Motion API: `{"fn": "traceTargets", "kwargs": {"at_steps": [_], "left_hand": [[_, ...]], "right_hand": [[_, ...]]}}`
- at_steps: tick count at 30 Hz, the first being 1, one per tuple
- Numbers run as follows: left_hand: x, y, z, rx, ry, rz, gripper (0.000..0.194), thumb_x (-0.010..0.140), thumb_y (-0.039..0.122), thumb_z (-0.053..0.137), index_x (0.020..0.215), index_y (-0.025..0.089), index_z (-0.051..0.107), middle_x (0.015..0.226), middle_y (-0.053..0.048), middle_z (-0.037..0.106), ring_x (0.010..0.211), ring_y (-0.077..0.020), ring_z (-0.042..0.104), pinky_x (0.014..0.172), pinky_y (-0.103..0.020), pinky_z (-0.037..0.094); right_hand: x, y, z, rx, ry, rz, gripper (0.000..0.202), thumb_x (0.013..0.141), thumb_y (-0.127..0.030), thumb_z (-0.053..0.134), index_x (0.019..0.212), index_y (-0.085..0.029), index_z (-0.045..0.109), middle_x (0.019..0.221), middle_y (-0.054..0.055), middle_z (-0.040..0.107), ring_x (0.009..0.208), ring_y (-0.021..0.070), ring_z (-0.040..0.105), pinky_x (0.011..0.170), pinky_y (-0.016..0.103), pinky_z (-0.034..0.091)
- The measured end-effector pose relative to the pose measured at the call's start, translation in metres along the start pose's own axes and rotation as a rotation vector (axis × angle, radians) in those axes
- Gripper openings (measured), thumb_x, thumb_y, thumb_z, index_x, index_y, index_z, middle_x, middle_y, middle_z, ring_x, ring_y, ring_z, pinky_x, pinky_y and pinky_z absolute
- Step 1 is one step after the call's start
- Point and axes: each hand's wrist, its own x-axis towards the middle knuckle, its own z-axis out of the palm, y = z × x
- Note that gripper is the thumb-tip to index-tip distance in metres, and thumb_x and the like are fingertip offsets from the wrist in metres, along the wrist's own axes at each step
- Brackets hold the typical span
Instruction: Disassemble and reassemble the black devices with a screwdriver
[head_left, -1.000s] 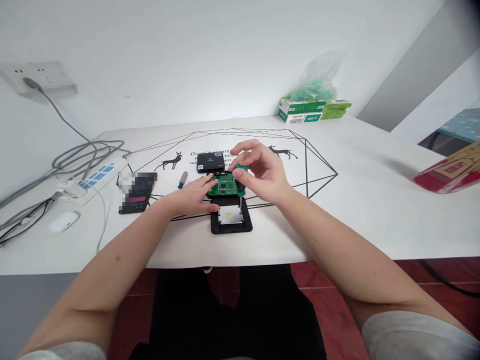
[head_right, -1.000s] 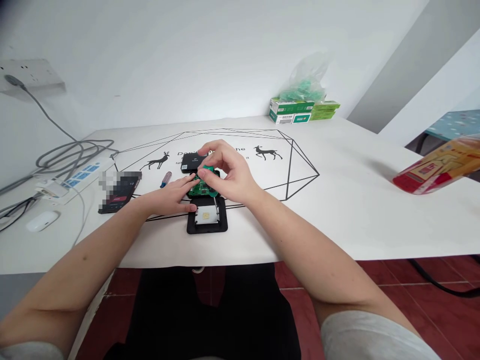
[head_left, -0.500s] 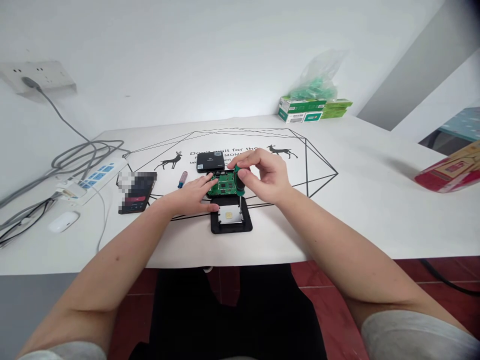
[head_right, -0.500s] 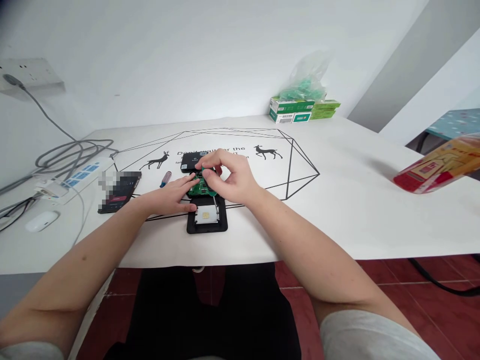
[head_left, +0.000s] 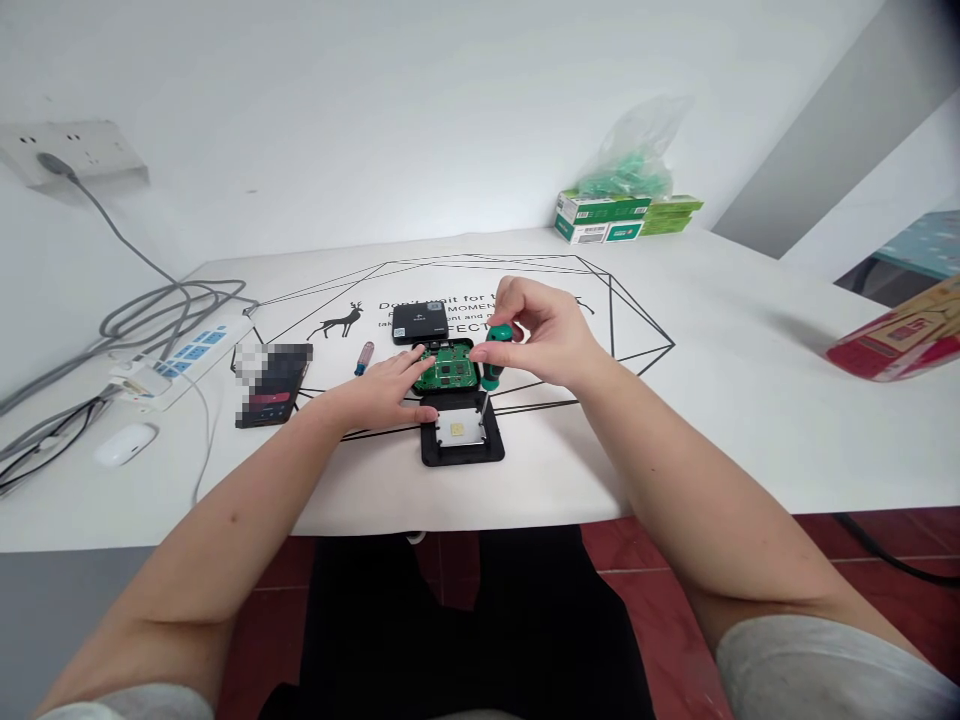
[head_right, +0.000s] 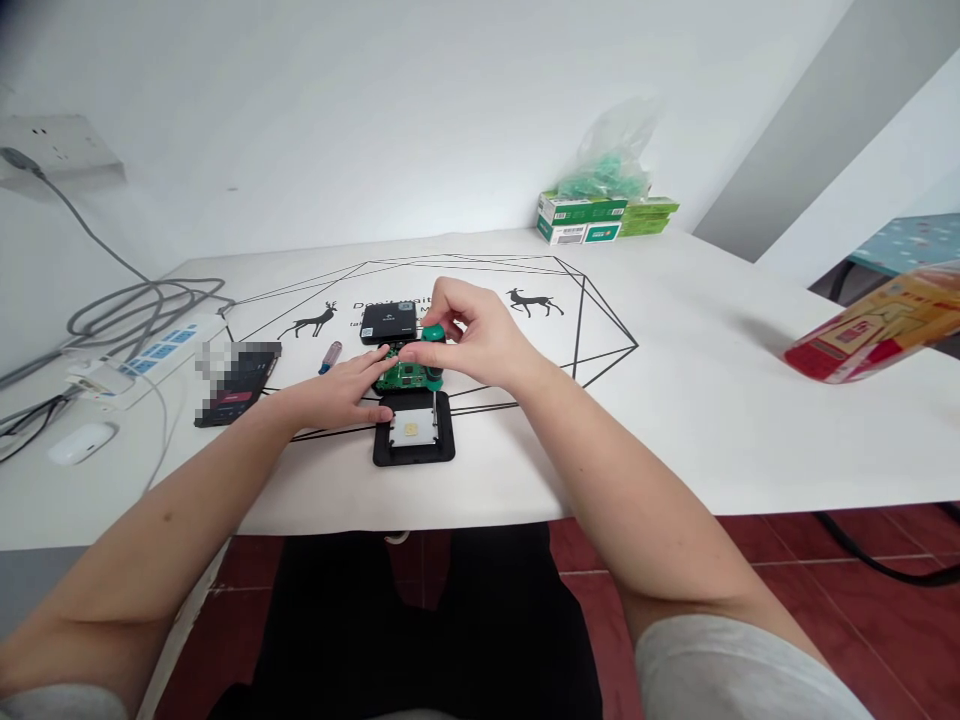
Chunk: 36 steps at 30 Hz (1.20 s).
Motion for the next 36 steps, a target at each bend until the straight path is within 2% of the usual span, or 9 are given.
{"fn": "traceTargets", "kwargs": {"at_steps": [5,9,13,16,18,23,29,33,36], "left_hand": [[0.001,-0.002,0.002,0.005,0.017,0.026,0.112,0.096,0.087,0.054,0.181,0.023,0.02,0.188,-0.015,0.003,0.173,-0.044,0.004,0.137,-0.064,0.014],[0.0,0.0,0.002,0.034,0.107,0.088,0.103,0.097,0.083,0.059,0.177,0.024,0.033,0.188,-0.015,0.01,0.173,-0.0464,0.003,0.135,-0.069,0.013],[0.0,0.011,0.006,0.051,0.247,0.358,0.073,0.099,0.069,0.066,0.155,0.022,0.063,0.167,-0.019,0.053,0.157,-0.0433,0.041,0.129,-0.062,0.032],[-0.001,0.026,0.012,0.069,0.263,0.519,0.056,0.1,0.063,0.067,0.134,0.019,0.074,0.119,-0.015,0.073,0.112,-0.0334,0.067,0.105,-0.051,0.052],[-0.004,0.037,0.014,0.083,0.216,0.527,0.052,0.099,0.059,0.069,0.131,0.018,0.073,0.106,-0.012,0.071,0.096,-0.0286,0.067,0.089,-0.044,0.055],[-0.008,0.05,0.014,0.067,0.163,0.453,0.036,0.096,0.045,0.073,0.121,0.019,0.07,0.105,-0.009,0.069,0.095,-0.0279,0.067,0.081,-0.039,0.054],[-0.004,0.051,0.019,-0.013,0.186,0.395,0.024,0.092,0.043,0.072,0.097,0.021,0.066,0.096,-0.006,0.067,0.083,-0.0233,0.065,0.072,-0.036,0.051],[-0.003,0.049,0.02,-0.058,0.255,0.428,0.025,0.084,0.043,0.075,0.093,0.023,0.065,0.092,-0.005,0.068,0.078,-0.0227,0.064,0.07,-0.036,0.05],[-0.006,0.044,0.015,-0.211,0.343,0.434,0.028,0.078,0.042,0.078,0.097,0.024,0.067,0.09,-0.004,0.068,0.077,-0.0219,0.063,0.071,-0.036,0.051]], "right_hand": [[-0.003,-0.006,0.005,-0.207,0.054,-0.059,0.063,0.074,-0.067,0.094,0.067,-0.024,0.047,0.064,-0.006,0.046,0.06,0.0114,0.039,0.055,0.03,0.031],[-0.002,-0.012,0.006,-0.366,0.082,-0.057,0.063,0.08,-0.066,0.087,0.066,-0.025,0.041,0.063,-0.006,0.042,0.06,0.0115,0.037,0.058,0.031,0.03],[-0.001,-0.017,0.007,-0.521,0.092,-0.014,0.059,0.081,-0.055,0.086,0.069,-0.025,0.036,0.062,-0.006,0.042,0.06,0.0112,0.035,0.06,0.031,0.029],[-0.002,-0.021,0.01,-0.581,0.082,0.092,0.057,0.079,-0.055,0.087,0.074,-0.026,0.037,0.063,-0.007,0.043,0.059,0.0111,0.035,0.06,0.03,0.028],[-0.004,-0.023,0.014,-0.557,0.031,0.154,0.053,0.082,-0.056,0.084,0.08,-0.026,0.041,0.064,-0.007,0.046,0.058,0.0114,0.038,0.06,0.03,0.029],[-0.011,-0.024,0.029,-0.394,-0.159,0.22,0.034,0.088,-0.049,0.073,0.095,-0.026,0.049,0.073,-0.006,0.057,0.058,0.0127,0.044,0.063,0.03,0.035],[0.0,-0.008,0.016,-0.511,0.042,0.424,0.031,0.095,-0.054,0.066,0.101,-0.026,0.057,0.066,-0.004,0.057,0.061,0.0184,0.053,0.068,0.034,0.041],[0.009,0.017,-0.008,-0.703,-0.167,0.734,0.031,0.096,-0.052,0.066,0.087,-0.023,0.062,0.081,0.008,0.072,0.08,0.0253,0.068,0.072,0.036,0.046],[0.007,0.043,-0.019,-0.888,-0.402,0.923,0.035,0.098,-0.053,0.065,0.099,-0.018,0.07,0.102,0.018,0.078,0.097,0.033,0.074,0.078,0.04,0.051]]}}
